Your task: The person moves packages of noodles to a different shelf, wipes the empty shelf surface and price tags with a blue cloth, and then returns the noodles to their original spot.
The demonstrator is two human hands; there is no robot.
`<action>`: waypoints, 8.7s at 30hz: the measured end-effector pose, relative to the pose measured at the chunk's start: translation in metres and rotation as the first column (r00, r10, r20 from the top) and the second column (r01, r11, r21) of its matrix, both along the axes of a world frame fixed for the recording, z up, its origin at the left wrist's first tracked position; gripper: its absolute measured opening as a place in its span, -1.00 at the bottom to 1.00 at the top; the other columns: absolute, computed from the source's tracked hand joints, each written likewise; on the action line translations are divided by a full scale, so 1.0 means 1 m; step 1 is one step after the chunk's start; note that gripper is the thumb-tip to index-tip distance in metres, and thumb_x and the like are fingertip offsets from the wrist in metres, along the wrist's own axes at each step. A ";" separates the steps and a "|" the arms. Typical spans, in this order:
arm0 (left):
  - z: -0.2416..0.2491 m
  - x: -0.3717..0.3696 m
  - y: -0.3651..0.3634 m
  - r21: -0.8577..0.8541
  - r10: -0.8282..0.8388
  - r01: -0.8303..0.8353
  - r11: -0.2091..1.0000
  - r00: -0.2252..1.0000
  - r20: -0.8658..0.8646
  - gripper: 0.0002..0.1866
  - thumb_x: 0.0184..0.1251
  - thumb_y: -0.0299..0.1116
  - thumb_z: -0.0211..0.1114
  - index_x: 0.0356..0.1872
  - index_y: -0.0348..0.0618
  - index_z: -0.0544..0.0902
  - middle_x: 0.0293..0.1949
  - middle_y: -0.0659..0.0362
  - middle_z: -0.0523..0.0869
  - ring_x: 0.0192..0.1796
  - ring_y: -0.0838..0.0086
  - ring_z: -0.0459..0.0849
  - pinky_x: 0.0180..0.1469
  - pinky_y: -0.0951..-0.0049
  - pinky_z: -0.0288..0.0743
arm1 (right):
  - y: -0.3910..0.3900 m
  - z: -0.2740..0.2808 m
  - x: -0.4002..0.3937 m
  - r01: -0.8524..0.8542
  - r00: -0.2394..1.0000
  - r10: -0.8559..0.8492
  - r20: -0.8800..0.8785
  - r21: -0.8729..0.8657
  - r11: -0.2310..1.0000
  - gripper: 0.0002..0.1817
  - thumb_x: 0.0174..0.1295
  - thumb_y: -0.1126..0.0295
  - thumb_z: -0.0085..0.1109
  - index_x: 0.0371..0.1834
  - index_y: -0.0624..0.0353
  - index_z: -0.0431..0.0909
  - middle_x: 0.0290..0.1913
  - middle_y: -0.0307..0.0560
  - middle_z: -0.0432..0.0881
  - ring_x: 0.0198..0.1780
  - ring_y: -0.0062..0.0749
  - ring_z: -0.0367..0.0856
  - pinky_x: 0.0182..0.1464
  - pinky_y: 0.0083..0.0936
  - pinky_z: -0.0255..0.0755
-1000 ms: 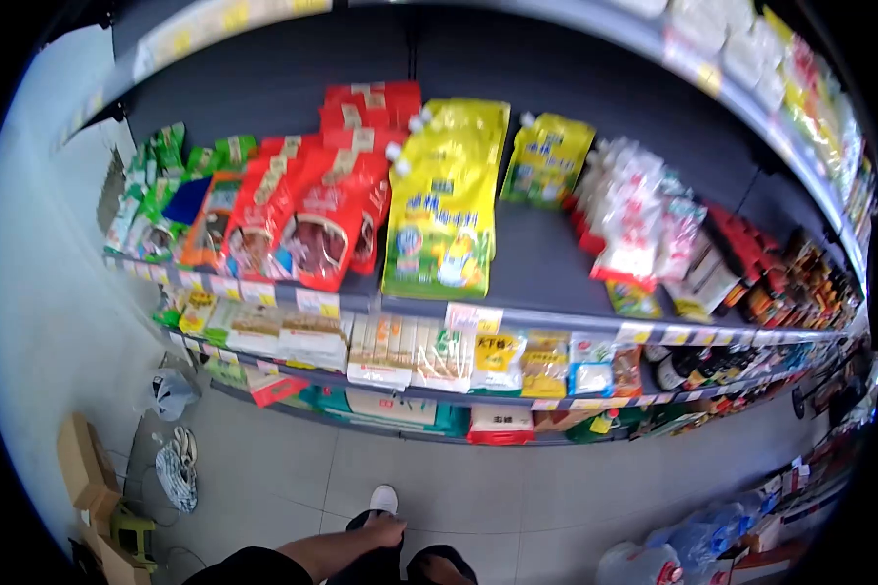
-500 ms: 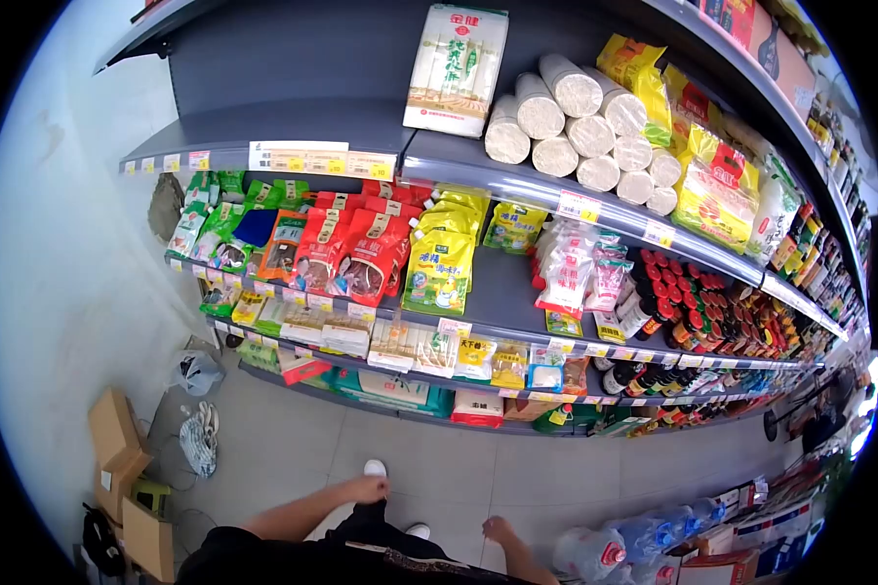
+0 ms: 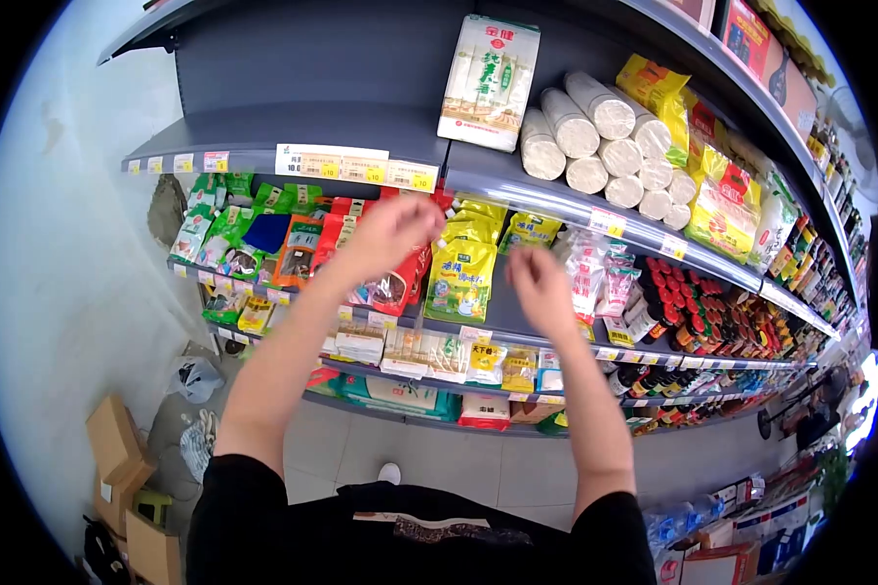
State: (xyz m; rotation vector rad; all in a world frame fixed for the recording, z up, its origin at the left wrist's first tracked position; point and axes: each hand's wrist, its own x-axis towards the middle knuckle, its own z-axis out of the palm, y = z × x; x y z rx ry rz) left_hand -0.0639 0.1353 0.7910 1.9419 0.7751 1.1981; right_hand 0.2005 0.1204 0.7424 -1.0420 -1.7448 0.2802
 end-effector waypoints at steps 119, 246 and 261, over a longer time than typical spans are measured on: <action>-0.608 0.107 -0.196 -0.966 -0.013 0.169 0.196 0.985 0.170 -0.23 0.32 -0.39 0.36 0.41 -0.24 0.07 0.29 0.05 0.36 0.28 0.43 0.44 0.32 0.36 0.36 | -0.246 -0.604 0.047 -0.288 0.763 -0.306 -0.569 -0.724 0.627 -0.24 0.34 0.52 0.12 0.51 0.40 -0.09 0.33 0.07 0.38 0.29 -0.35 0.41 0.30 -0.46 0.31; -0.746 0.119 0.018 0.519 0.538 -0.383 0.764 0.822 -0.185 -0.37 0.07 -0.57 0.20 0.28 -0.27 0.33 0.26 -0.14 0.31 0.33 -0.06 0.29 0.29 0.10 0.30 | 0.067 -0.679 0.060 0.198 0.885 -0.293 0.362 0.277 0.940 -0.30 0.11 0.38 0.35 0.38 0.06 0.35 0.02 -0.03 0.50 0.06 -0.13 0.45 0.17 -0.21 0.27; -0.731 0.127 0.036 -0.563 0.252 0.193 0.804 0.747 0.615 -0.60 0.51 -0.30 0.13 0.22 -0.29 0.32 0.12 -0.03 0.56 0.14 0.21 0.63 0.27 0.18 0.49 | 0.050 -0.685 0.049 -0.275 0.851 0.168 -0.497 -0.151 0.949 -0.40 0.29 0.56 0.14 0.41 0.22 0.22 0.01 0.01 0.55 -0.20 -0.52 0.56 -0.28 -0.63 0.47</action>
